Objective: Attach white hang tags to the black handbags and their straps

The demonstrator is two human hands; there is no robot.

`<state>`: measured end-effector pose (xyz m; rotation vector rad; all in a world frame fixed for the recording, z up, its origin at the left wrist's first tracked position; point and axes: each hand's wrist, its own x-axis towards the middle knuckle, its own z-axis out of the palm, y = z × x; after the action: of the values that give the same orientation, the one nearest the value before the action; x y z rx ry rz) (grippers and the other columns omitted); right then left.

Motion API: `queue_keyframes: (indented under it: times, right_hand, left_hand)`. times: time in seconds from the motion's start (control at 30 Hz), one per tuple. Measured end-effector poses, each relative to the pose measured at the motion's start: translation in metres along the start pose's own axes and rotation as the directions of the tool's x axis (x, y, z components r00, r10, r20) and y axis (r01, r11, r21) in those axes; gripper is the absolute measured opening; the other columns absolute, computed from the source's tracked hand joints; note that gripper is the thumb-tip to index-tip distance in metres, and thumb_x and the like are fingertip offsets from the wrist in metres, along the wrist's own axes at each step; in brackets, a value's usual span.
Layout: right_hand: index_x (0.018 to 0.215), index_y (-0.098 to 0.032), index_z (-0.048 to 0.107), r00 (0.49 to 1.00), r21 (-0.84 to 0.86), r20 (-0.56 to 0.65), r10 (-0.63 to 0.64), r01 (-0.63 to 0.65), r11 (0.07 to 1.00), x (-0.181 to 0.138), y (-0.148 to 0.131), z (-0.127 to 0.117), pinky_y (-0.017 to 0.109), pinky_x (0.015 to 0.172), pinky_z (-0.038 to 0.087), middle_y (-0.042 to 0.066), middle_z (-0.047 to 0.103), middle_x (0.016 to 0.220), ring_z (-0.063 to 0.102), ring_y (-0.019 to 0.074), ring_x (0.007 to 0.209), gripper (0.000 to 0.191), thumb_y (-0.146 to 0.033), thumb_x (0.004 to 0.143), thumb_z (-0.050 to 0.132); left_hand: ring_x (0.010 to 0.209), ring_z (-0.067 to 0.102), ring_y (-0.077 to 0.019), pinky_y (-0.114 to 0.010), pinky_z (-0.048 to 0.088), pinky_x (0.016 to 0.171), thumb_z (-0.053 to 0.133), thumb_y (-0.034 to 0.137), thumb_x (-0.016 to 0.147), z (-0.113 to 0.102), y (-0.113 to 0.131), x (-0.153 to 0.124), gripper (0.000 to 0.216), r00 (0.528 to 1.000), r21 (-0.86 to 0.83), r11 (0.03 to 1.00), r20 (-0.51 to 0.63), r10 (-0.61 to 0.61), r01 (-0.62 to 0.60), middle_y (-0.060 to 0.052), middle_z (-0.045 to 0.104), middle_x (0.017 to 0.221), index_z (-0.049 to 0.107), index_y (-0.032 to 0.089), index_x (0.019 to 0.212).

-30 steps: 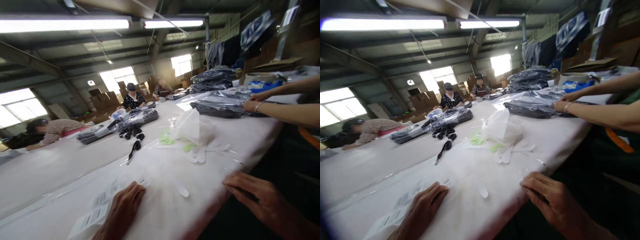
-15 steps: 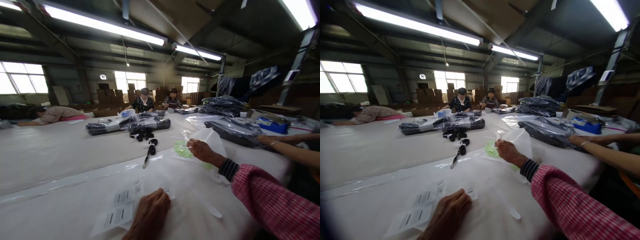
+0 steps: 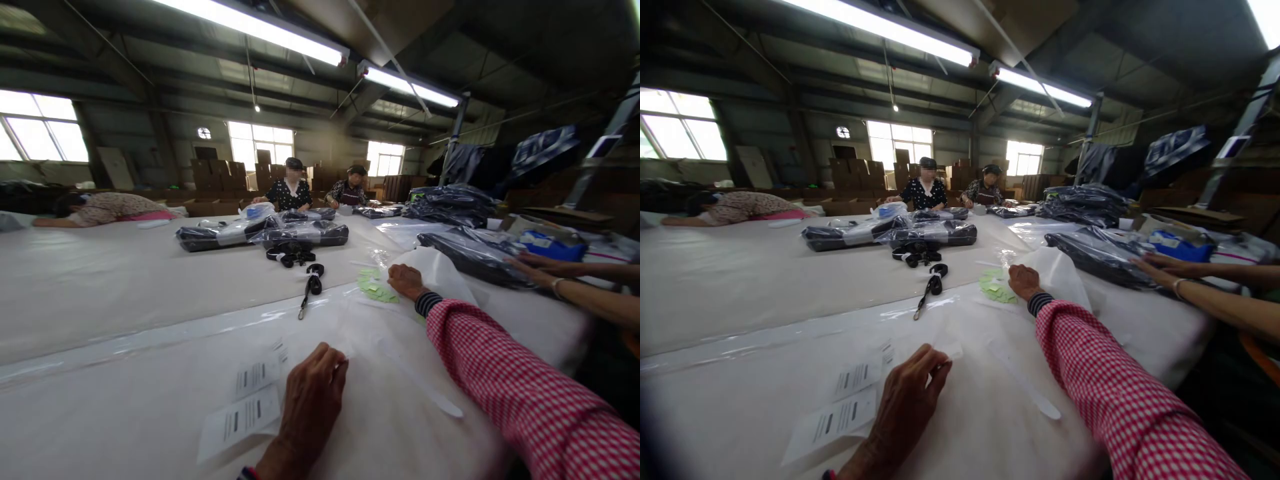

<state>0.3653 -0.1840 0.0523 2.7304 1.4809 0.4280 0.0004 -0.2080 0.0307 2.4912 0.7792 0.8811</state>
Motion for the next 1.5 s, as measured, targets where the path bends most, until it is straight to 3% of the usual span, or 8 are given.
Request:
queue_keyframes:
  times: [0.27,0.53,0.77,0.93,1.0,1.1,1.3,1.5]
  right_hand:
    - [0.101,-0.012,0.070,0.994,0.035,-0.104,-0.020,0.024,0.999,-0.007,-0.007,-0.003,0.031,0.082,0.043,0.016,0.073,0.101,0.067,0.0256,0.098,0.023,-0.015,0.086,0.053]
    - [0.124,-0.010,0.065,0.945,0.014,-0.240,-0.221,0.231,0.973,-0.056,-0.023,-0.006,0.032,0.088,0.043,0.018,0.070,0.113,0.064,0.0254,0.104,0.040,-0.010,0.088,0.048]
    - [0.091,-0.016,0.068,0.909,0.072,-0.187,-0.373,0.391,0.917,-0.114,-0.043,-0.029,0.028,0.066,0.036,0.008,0.068,0.082,0.061,0.0177,0.072,0.027,-0.005,0.085,0.044]
    - [0.105,-0.011,0.067,0.933,0.099,-0.148,-0.330,0.345,0.933,-0.127,-0.055,-0.056,0.032,0.078,0.042,0.017,0.069,0.106,0.062,0.0248,0.096,0.034,-0.002,0.084,0.043]
    - [0.096,-0.015,0.067,0.928,0.103,-0.122,-0.353,0.366,0.925,-0.134,-0.067,-0.061,0.030,0.069,0.042,0.012,0.070,0.096,0.063,0.0223,0.083,0.024,-0.006,0.080,0.051]
    - [0.094,-0.014,0.064,0.861,0.129,-0.187,-0.473,0.499,0.857,-0.141,-0.087,-0.068,0.030,0.061,0.039,0.011,0.068,0.092,0.061,0.0218,0.076,0.020,-0.011,0.076,0.058]
    - [0.091,-0.019,0.064,0.869,0.340,-0.331,-0.367,0.473,0.813,-0.174,-0.087,-0.081,0.027,0.060,0.037,0.004,0.067,0.088,0.061,0.0166,0.072,0.009,-0.019,0.090,0.055]
    - [0.093,-0.021,0.065,0.851,0.450,-0.384,-0.357,0.511,0.733,-0.224,-0.073,-0.078,0.026,0.061,0.038,0.001,0.066,0.090,0.061,0.0140,0.076,0.011,-0.019,0.095,0.054]
  left_hand:
    - [0.073,0.061,-0.0126,-0.025,0.038,0.068,0.057,0.010,0.093,-0.002,0.002,0.002,0.015,1.000,-0.021,0.999,0.011,-0.029,0.029,0.002,0.062,0.082,0.060,0.021,0.082]
    - [0.073,0.060,-0.0136,-0.026,0.038,0.068,0.056,0.011,0.093,-0.002,0.005,0.001,0.016,0.997,0.028,0.999,0.070,-0.030,0.028,0.001,0.063,0.084,0.061,0.021,0.081]
    - [0.076,0.063,-0.0141,-0.025,0.039,0.069,0.056,0.011,0.092,-0.005,0.007,0.005,0.016,0.996,0.062,0.998,0.084,-0.037,0.032,0.000,0.066,0.086,0.063,0.021,0.082]
    - [0.073,0.066,-0.0148,-0.025,0.043,0.068,0.051,0.018,0.094,-0.005,0.001,0.006,0.019,0.997,0.083,0.996,0.070,0.028,-0.034,-0.001,0.067,0.084,0.063,0.022,0.080]
    - [0.069,0.066,-0.0146,-0.025,0.044,0.064,0.049,0.026,0.095,-0.004,-0.006,0.009,0.022,0.998,0.074,0.996,0.046,0.053,-0.057,0.000,0.067,0.081,0.064,0.023,0.078]
    - [0.071,0.069,-0.0142,-0.022,0.047,0.063,0.049,0.038,0.095,-0.003,-0.019,0.017,0.026,0.997,0.043,0.998,0.056,0.047,-0.050,0.002,0.068,0.082,0.067,0.027,0.079]
    - [0.081,0.072,-0.0176,-0.023,0.052,0.066,0.058,0.053,0.085,-0.011,-0.042,0.027,0.026,0.993,0.073,0.992,0.056,-0.105,0.101,0.004,0.075,0.095,0.072,0.031,0.087]
    - [0.095,0.072,-0.0258,-0.035,0.054,0.083,0.061,0.064,0.076,-0.019,-0.047,0.033,0.037,0.937,0.053,0.936,-0.065,-0.344,0.348,0.005,0.077,0.100,0.073,0.034,0.093]
